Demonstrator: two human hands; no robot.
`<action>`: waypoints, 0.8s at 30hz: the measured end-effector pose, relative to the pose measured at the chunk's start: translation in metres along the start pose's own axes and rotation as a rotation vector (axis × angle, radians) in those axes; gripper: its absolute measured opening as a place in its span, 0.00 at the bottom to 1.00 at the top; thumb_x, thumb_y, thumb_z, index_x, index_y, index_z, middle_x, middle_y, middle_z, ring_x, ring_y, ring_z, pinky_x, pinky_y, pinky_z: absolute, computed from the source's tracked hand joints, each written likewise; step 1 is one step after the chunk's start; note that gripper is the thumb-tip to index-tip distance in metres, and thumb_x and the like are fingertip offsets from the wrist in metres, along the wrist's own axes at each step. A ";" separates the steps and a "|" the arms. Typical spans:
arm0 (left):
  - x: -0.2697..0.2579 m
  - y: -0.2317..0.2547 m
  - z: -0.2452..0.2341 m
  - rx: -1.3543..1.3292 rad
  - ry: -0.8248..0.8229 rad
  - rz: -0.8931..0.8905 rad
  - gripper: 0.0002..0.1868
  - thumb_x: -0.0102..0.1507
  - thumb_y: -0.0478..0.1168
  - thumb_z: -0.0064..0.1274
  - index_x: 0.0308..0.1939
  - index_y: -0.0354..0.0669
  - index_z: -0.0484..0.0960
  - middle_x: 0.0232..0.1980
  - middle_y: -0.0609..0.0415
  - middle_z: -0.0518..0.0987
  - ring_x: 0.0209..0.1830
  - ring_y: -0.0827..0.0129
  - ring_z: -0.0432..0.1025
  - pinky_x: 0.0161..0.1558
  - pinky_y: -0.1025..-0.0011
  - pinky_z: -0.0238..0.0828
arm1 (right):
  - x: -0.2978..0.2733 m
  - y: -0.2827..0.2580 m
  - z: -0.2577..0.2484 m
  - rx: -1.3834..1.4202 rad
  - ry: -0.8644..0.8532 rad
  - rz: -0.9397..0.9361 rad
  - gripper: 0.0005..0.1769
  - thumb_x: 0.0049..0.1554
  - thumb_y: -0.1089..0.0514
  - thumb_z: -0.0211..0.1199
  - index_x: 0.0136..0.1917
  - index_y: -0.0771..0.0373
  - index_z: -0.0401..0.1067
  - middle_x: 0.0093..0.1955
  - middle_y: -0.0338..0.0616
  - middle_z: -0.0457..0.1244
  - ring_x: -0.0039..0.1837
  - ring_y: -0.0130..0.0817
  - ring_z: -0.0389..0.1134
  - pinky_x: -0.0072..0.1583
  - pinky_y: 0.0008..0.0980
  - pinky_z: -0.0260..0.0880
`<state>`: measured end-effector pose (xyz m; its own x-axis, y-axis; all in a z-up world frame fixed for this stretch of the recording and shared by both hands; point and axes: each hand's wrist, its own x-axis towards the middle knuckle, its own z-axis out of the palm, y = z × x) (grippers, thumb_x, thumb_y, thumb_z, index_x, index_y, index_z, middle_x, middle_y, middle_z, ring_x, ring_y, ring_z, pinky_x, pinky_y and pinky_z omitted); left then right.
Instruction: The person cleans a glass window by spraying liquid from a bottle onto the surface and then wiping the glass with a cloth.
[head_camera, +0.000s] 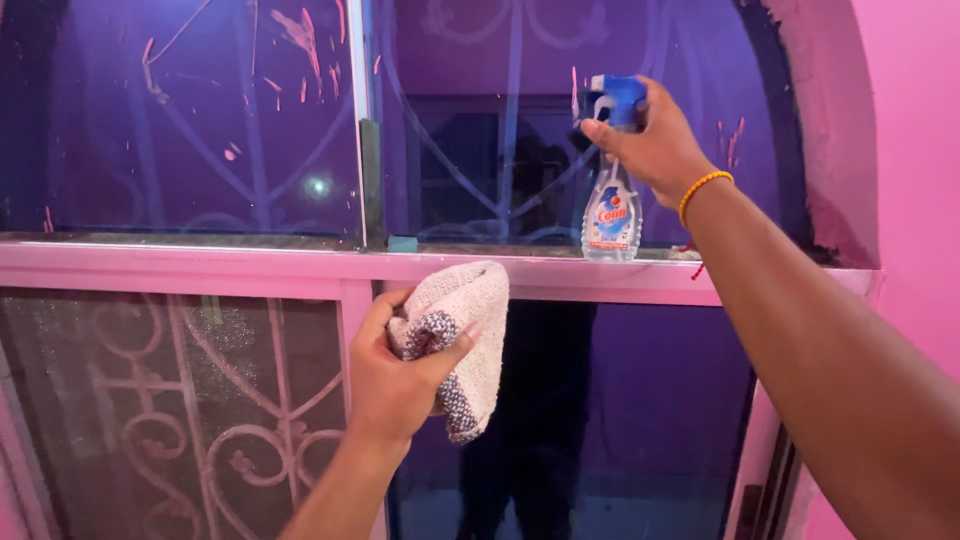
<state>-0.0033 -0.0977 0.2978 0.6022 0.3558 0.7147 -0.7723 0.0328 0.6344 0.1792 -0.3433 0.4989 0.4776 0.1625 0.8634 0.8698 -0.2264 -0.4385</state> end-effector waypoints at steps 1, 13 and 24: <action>-0.001 -0.002 0.000 0.002 0.004 -0.004 0.27 0.49 0.28 0.69 0.51 0.34 0.78 0.44 0.49 0.86 0.40 0.70 0.82 0.40 0.70 0.83 | -0.003 0.000 0.000 -0.017 0.038 -0.033 0.46 0.53 0.53 0.77 0.75 0.65 0.53 0.60 0.43 0.64 0.59 0.31 0.69 0.58 0.34 0.75; -0.015 -0.019 -0.001 -0.006 0.008 -0.068 0.28 0.49 0.28 0.68 0.52 0.34 0.76 0.44 0.50 0.85 0.39 0.71 0.82 0.38 0.70 0.83 | -0.089 -0.013 0.013 -0.377 0.317 -0.177 0.58 0.49 0.46 0.83 0.76 0.69 0.49 0.60 0.53 0.61 0.61 0.39 0.65 0.56 0.38 0.72; -0.041 -0.069 0.015 0.042 -0.105 -0.051 0.37 0.45 0.25 0.68 0.57 0.38 0.72 0.49 0.52 0.81 0.48 0.70 0.78 0.49 0.73 0.78 | -0.256 -0.043 0.094 0.294 0.106 0.462 0.34 0.54 0.42 0.63 0.68 0.57 0.60 0.56 0.38 0.66 0.58 0.29 0.67 0.54 0.36 0.69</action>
<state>0.0290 -0.1289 0.2292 0.6599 0.2547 0.7069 -0.7325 0.0088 0.6807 0.0311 -0.2851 0.2737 0.8158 0.0093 0.5783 0.5779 0.0292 -0.8156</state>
